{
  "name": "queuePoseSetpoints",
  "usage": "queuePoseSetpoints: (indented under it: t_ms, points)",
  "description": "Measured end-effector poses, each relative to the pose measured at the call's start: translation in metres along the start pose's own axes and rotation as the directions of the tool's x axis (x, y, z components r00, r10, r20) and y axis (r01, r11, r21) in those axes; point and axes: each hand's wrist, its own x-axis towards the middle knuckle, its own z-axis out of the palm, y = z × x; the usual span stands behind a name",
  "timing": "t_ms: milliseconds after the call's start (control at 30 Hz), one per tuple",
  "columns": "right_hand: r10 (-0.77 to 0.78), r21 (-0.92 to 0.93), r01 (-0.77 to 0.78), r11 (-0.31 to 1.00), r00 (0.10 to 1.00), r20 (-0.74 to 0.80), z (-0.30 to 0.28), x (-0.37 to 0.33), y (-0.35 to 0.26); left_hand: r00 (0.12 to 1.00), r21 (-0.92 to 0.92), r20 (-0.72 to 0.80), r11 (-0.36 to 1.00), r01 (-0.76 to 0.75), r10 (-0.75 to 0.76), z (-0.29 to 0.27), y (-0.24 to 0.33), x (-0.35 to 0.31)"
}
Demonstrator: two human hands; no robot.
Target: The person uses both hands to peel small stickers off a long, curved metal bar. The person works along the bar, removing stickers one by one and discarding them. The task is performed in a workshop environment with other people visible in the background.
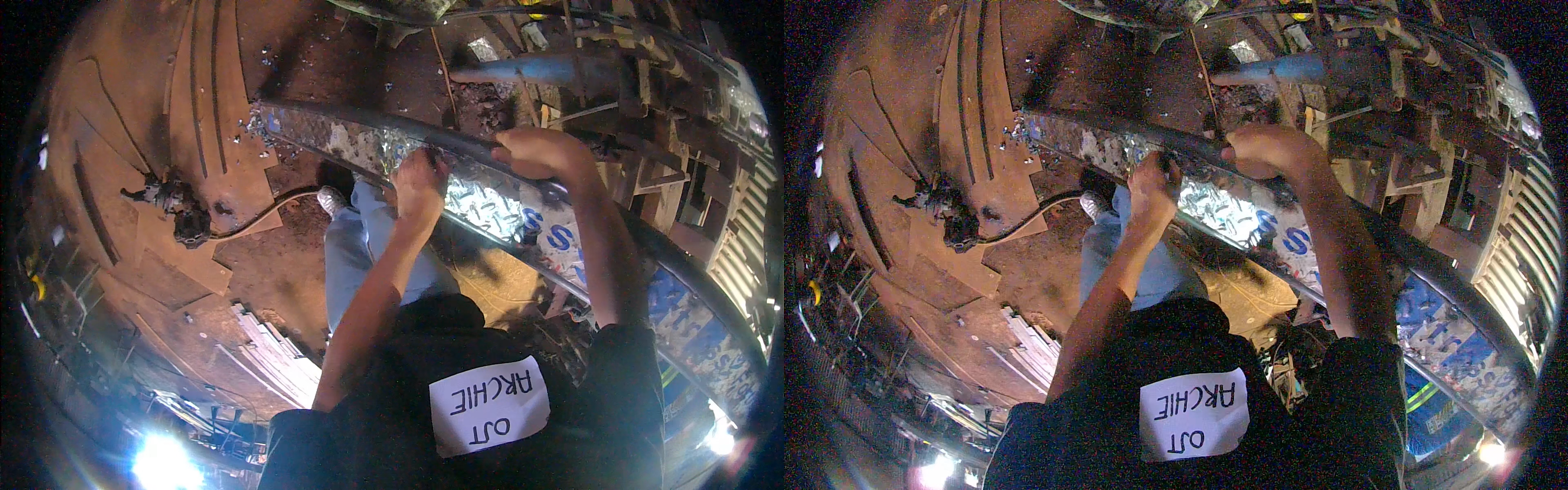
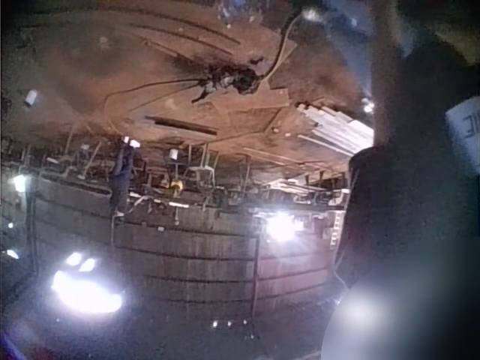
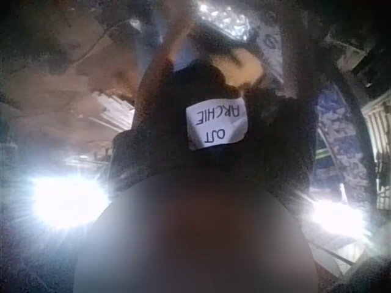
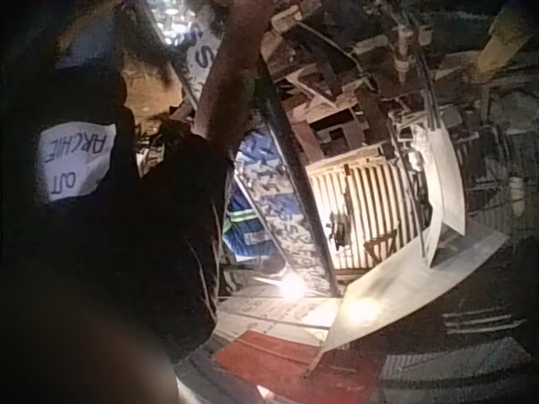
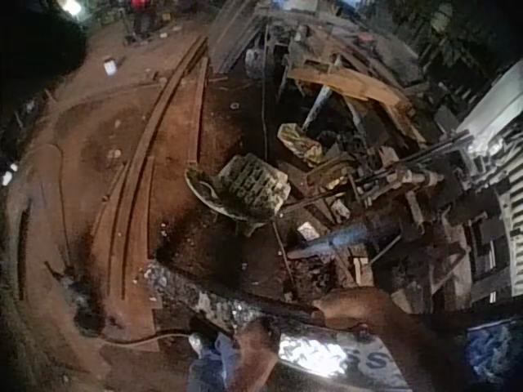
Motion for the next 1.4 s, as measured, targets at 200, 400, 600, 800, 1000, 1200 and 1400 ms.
queuePoseSetpoints:
  t_ms: [200, 400, 600, 800, 1000, 1200, 1400]
  points:
    - [-0.062, -0.145, 0.046, 0.988, 0.992, -0.11, 0.012, 0.002, 0.007, 0.989, -0.093, 0.026, 0.985, 0.145, -0.143, -0.02, 0.013, 0.013]
    - [0.05, -0.042, -0.05, 0.998, 0.999, 0.008, -0.002, -0.005, -0.012, 0.984, -0.076, 0.018, 0.981, 0.176, -0.175, -0.035, -0.004, -0.002]
    - [0.041, -0.072, -0.041, 0.997, 0.999, -0.003, -0.006, -0.009, -0.019, 0.989, -0.075, -0.142, 0.996, 0.039, -0.05, -0.014, -0.005, 0.0]
    - [0.038, -0.051, -0.038, 0.998, 0.999, 0.013, -0.006, -0.008, -0.017, 0.993, -0.031, -0.091, 0.996, -0.08, 0.077, -0.016, -0.006, 0.001]
    - [0.077, -0.062, -0.075, 0.995, 0.997, 0.03, -0.003, -0.004, -0.014, 0.997, -0.002, -0.069, 0.999, -0.038, 0.037, -0.006, -0.011, 0.002]
    - [0.038, -0.066, -0.037, 0.997, 0.999, 0.016, 0.004, 0.003, -0.003, 0.997, -0.044, -0.036, 0.996, 0.071, -0.073, 0.003, -0.004, 0.007]
    - [-0.03, -0.06, 0.027, 0.998, 0.998, -0.05, 0.016, 0.011, 0.013, 0.929, -0.186, 0.149, 0.914, 0.362, -0.338, -0.007, -0.016, 0.023]
